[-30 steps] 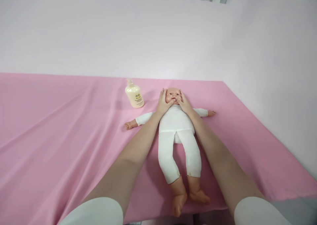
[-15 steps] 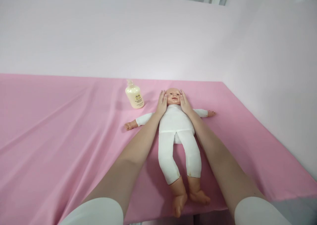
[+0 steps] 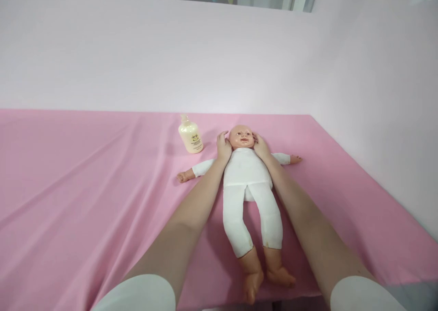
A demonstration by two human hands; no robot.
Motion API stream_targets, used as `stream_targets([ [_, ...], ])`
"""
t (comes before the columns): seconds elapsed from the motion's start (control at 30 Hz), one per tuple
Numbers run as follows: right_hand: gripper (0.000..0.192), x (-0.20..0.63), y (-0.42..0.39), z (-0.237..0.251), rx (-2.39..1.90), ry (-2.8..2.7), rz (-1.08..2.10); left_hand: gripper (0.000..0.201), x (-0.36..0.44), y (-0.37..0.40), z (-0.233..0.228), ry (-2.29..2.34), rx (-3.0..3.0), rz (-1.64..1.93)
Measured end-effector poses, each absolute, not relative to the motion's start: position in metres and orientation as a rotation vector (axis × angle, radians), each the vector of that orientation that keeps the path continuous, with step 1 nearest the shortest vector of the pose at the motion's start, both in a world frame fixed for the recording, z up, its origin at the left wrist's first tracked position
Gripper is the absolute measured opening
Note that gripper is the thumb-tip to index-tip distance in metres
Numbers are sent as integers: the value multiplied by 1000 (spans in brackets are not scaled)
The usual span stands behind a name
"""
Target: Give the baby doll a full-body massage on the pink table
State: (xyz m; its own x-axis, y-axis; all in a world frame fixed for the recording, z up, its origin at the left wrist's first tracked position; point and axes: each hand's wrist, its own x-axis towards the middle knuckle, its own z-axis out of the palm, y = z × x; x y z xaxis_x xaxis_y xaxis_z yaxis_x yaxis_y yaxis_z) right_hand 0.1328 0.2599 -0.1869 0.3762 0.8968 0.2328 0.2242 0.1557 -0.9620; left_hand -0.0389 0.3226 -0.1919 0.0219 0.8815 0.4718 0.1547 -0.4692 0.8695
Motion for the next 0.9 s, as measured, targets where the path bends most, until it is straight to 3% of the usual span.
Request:
stream_targets([
  [0.2,46,128,249,-179,-1295,-1204,649,29,-40,314,-185,1027,1763,1495],
  [0.37,52,123,241,-175,-1289,-1223,631,38,-42,304,-176,926,1850,1464],
  [0.53,98,119,225,-169,-1312,-1330,699,49,-43,300,-177,882,1884,1387],
  [0.6,108,117,221,-166,-1314,-1337,725,59,-43,301,-179,866,1942,1361],
  [0.77,103,117,221,-164,-1407,-1273,747,89,-44,300,-180,834,2014,1273],
  [0.9,101,119,224,-168,-1408,-1256,766,93,-43,299,-181,851,1999,1258],
])
